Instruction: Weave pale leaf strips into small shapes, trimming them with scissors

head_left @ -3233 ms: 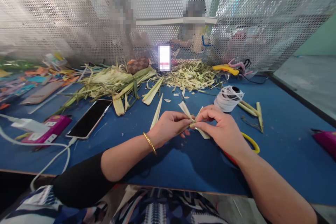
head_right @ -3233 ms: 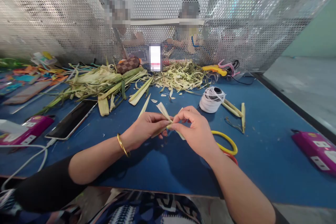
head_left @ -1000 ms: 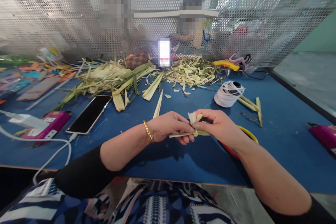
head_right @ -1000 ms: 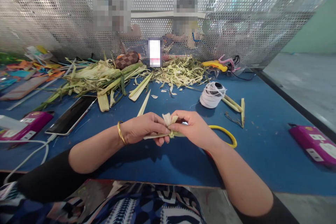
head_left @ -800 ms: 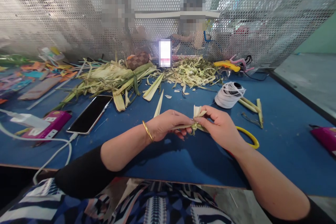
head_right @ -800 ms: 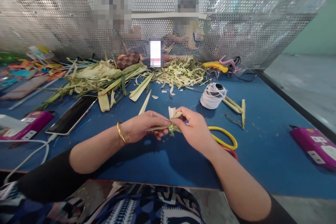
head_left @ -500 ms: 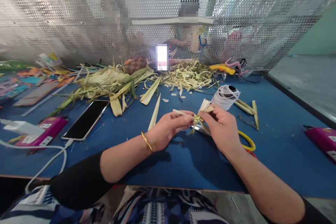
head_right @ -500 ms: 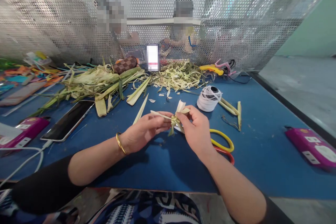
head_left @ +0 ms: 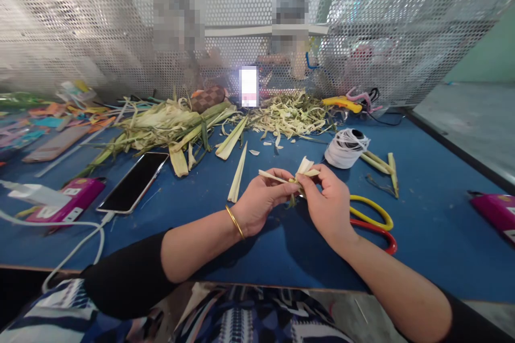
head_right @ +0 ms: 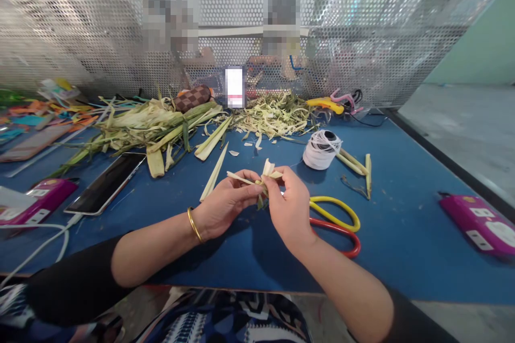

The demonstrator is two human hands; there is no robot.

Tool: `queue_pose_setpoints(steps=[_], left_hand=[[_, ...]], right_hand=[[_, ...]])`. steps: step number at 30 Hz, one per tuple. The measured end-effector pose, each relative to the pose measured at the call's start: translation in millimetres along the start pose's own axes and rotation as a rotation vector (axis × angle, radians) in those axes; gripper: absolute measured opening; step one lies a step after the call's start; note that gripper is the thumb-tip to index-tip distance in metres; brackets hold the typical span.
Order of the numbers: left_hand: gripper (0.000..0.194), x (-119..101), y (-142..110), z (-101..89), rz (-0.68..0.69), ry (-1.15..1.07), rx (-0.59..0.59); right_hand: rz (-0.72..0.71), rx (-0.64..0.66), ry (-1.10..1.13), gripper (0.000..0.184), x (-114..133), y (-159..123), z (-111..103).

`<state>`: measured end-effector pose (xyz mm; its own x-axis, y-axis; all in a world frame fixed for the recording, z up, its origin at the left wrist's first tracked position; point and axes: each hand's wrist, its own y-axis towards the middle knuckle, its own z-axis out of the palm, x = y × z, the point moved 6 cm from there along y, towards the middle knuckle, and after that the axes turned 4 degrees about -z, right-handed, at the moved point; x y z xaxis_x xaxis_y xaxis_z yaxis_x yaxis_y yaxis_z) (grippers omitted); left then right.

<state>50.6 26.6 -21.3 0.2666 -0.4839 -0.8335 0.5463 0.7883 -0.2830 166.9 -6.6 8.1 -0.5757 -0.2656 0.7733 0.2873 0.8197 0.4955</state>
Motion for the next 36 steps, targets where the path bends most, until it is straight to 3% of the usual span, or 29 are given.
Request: queue_pose_setpoints(steps=[8, 13, 19, 24, 28, 30, 32, 34, 36], left_hand=[[0.032, -0.4, 2.2, -2.8, 0.015, 0.015, -0.023], [0.029, -1.6, 3.9, -4.6, 0.041, 0.044, -0.033], [0.023, -2.0, 4.6, -1.5, 0.029, 0.038, 0.039], [0.021, -2.8, 5.8, -4.5, 0.036, 0.09, -0.011], [0.022, -6.3, 4.9, -7.9, 0.048, 0.117, -0.07], [0.023, -7.7, 4.4, -9.3, 0.045, 0.128, -0.081], [0.023, -7.8, 4.4, -10.7, 0.029, 0.142, -0.085], [0.023, -7.6, 4.8, -11.3, 0.013, 0.144, -0.073], [0.025, -7.9, 5.6, -11.7, 0.01, 0.121, -0.05]], right_hand=[[-0.002, -0.022, -0.03, 0.011, -1.6, -1.9, 2.4], [0.135, 0.044, 0.131, 0.017, -6.6, 0.8, 3.0], [0.333, 0.085, 0.44, 0.019, -22.5, -4.1, 10.5], [0.367, 0.074, 0.546, 0.019, -23.4, -4.5, 13.0], [0.213, 0.13, 0.274, 0.016, -12.2, 1.9, 3.9], [0.048, 0.115, 0.112, 0.013, -4.7, 5.5, -3.7], [-0.149, 0.107, -0.014, 0.033, 3.8, 7.1, -8.6], [-0.336, 0.163, -0.105, 0.044, 11.2, 6.3, -7.5], [-0.463, 0.258, -0.163, 0.038, 15.1, 4.5, -3.5]])
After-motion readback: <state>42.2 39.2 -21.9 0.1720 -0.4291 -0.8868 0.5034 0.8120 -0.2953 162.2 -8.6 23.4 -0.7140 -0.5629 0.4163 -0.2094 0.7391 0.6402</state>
